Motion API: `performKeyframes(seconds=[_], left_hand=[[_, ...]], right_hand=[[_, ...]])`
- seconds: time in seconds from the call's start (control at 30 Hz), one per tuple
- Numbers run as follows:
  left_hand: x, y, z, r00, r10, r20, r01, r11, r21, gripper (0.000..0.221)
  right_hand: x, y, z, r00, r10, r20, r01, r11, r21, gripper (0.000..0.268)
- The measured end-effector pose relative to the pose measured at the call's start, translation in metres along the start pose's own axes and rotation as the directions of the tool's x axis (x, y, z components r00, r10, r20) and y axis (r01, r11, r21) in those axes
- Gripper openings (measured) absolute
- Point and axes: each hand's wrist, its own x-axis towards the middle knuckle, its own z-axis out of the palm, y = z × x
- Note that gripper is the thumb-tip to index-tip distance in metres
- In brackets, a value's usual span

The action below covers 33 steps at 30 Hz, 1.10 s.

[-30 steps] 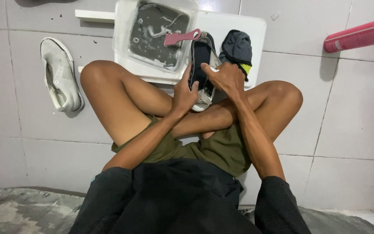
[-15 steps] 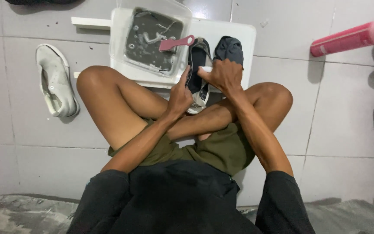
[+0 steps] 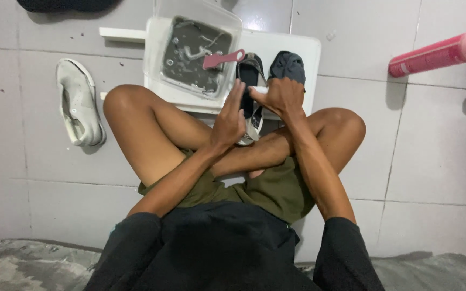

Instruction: Cleaning a black sneaker using a brush, a container of cleaning solution, and a cloth while sitting on the floor.

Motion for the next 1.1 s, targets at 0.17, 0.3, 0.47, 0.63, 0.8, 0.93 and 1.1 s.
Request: performKeyframes(seconds=[0.17, 0.3, 0.47, 0.63, 0.8, 0.93, 1.1], left_hand=[[0.062, 0.007, 0.023, 0.942, 0.335, -0.019, -0.307, 0.882, 0.359, 0.043], [0.121, -0.042, 0.079, 0.948, 0.234, 0.216, -0.317, 0.626, 0.713, 0.030], [0.174, -0.113, 0.127, 0.622, -0.425, 0.658, -0.351, 0.601, 0.718, 0.036], [0.198, -0.106, 0.118, 0.512, -0.321, 0.797, -0.469, 0.672, 0.573, 0.029], [0.212, -0.079, 0.091, 0.463, -0.352, 0.814, -0.346, 0.773, 0.531, 0.026], [0.216, -0.044, 0.062, 0.452, -0.411, 0.792, -0.245, 0.797, 0.553, 0.009], [0.221, -0.031, 0.056, 0.340, -0.497, 0.798, -0.185, 0.797, 0.575, 0.017]], right_hand=[[0.001, 0.037, 0.046, 0.998, 0.019, 0.064, -0.019, 1.000, -0.003, 0.062], [0.005, 0.013, -0.006, 0.935, 0.131, 0.329, -0.168, 0.982, 0.088, 0.045], [-0.007, 0.000, 0.005, 0.956, 0.181, 0.230, -0.197, 0.979, 0.049, 0.084], [-0.013, -0.009, 0.016, 0.983, 0.182, 0.021, -0.183, 0.982, 0.049, 0.077], [-0.012, -0.010, 0.023, 0.975, 0.220, -0.019, -0.218, 0.974, 0.052, 0.070], [-0.009, -0.011, 0.019, 0.967, 0.252, -0.030, -0.249, 0.966, 0.075, 0.070], [-0.007, -0.012, 0.015, 0.961, 0.277, 0.021, -0.278, 0.956, 0.093, 0.072]])
